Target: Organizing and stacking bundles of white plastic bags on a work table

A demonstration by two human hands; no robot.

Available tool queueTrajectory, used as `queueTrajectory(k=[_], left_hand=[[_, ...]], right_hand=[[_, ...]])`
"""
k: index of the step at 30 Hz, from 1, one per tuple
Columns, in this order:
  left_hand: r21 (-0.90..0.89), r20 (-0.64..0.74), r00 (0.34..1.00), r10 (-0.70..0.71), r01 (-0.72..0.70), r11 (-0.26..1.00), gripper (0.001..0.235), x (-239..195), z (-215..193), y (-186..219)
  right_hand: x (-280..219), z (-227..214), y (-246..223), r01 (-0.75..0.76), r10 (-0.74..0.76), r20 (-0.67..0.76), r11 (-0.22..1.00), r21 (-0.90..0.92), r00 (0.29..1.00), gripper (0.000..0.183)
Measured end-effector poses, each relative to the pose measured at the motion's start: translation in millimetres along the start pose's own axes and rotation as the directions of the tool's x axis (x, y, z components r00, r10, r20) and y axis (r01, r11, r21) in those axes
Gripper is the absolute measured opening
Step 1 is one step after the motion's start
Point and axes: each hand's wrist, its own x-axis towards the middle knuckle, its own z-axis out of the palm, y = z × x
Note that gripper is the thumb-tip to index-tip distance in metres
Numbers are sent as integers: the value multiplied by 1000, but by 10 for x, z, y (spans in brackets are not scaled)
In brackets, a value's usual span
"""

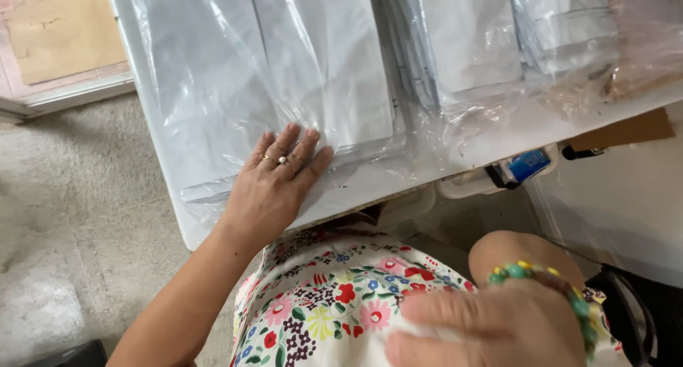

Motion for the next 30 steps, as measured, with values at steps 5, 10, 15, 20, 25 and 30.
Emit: queueTrajectory(k=[5, 10, 15, 20, 25, 30], left_hand=[[-69, -478, 877, 58, -103, 992, 25, 36, 112, 35], [-106, -497, 868, -16, -42, 993, 21, 8, 110, 140], [-179, -481, 871, -105, 20, 984, 19, -3, -120, 246], [-425, -267, 946, -184, 56, 904, 37, 165, -599, 5], [-37, 23, 887, -461, 462, 886, 83, 632, -309, -206], [88, 227, 830, -510, 504, 859, 93, 746, -190, -251]], right_hand=[[24, 36, -33, 93, -107, -117, 988, -124, 987, 22], [115, 593, 305, 7, -20, -62, 979, -203, 998, 53], [-267, 1213, 745, -112, 173, 121, 911, -398, 977, 104], [-288, 996, 805, -208, 238, 152, 959, -192, 959, 94], [119, 1053, 1107, -270, 286, 35, 933, -237, 958, 95], [150, 1138, 1119, -305, 344, 128, 919, -250, 930, 108]])
